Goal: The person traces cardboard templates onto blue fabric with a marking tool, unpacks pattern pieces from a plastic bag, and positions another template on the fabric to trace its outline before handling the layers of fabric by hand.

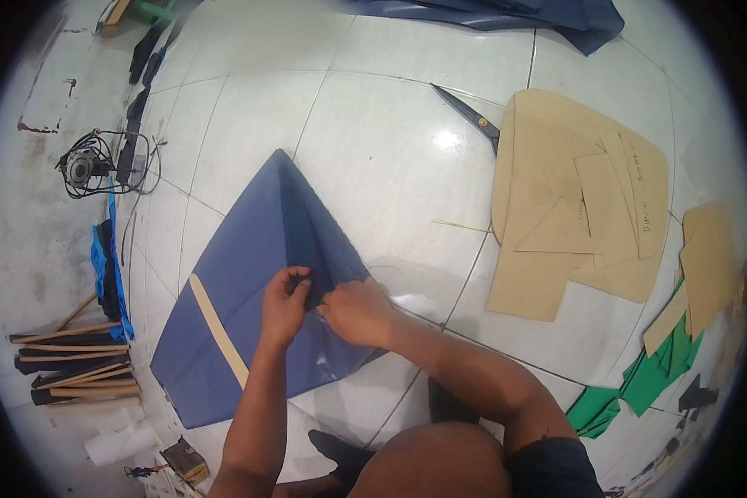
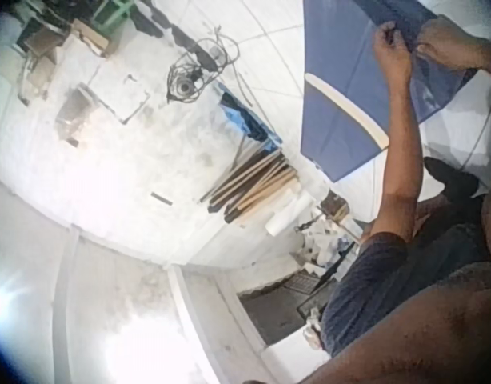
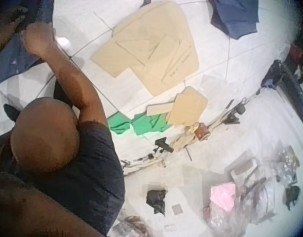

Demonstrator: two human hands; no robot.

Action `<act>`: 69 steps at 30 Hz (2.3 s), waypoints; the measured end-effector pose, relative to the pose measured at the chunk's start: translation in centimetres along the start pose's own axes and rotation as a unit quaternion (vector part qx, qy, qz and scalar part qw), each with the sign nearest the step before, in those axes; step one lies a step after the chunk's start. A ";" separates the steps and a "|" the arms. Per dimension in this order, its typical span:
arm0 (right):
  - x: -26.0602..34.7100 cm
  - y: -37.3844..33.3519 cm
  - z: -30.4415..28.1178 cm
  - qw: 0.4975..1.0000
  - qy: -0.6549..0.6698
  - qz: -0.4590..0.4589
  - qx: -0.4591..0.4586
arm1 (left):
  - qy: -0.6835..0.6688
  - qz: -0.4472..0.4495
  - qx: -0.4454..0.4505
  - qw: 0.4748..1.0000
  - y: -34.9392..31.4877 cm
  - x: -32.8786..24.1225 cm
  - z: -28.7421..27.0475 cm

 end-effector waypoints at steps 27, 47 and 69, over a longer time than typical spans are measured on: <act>-4.8 0.0 -0.8 0.978 -0.102 0.177 0.032 | 0.075 -0.025 -0.001 0.997 -0.4 -1.9 -0.3; -4.9 0.5 1.9 0.947 0.269 0.170 0.050 | 0.021 -0.010 -0.023 0.999 -0.7 -1.3 0.6; 0.8 0.4 1.1 0.991 -0.105 -0.004 0.085 | -0.027 -0.042 -0.008 0.999 -0.1 -0.7 0.5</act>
Point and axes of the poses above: each hand's wrist, its own y-axis towards the middle knuckle, its own z-axis out of the palm, x = y × z, the point moved 5 cm from there along y, towards the middle knuckle
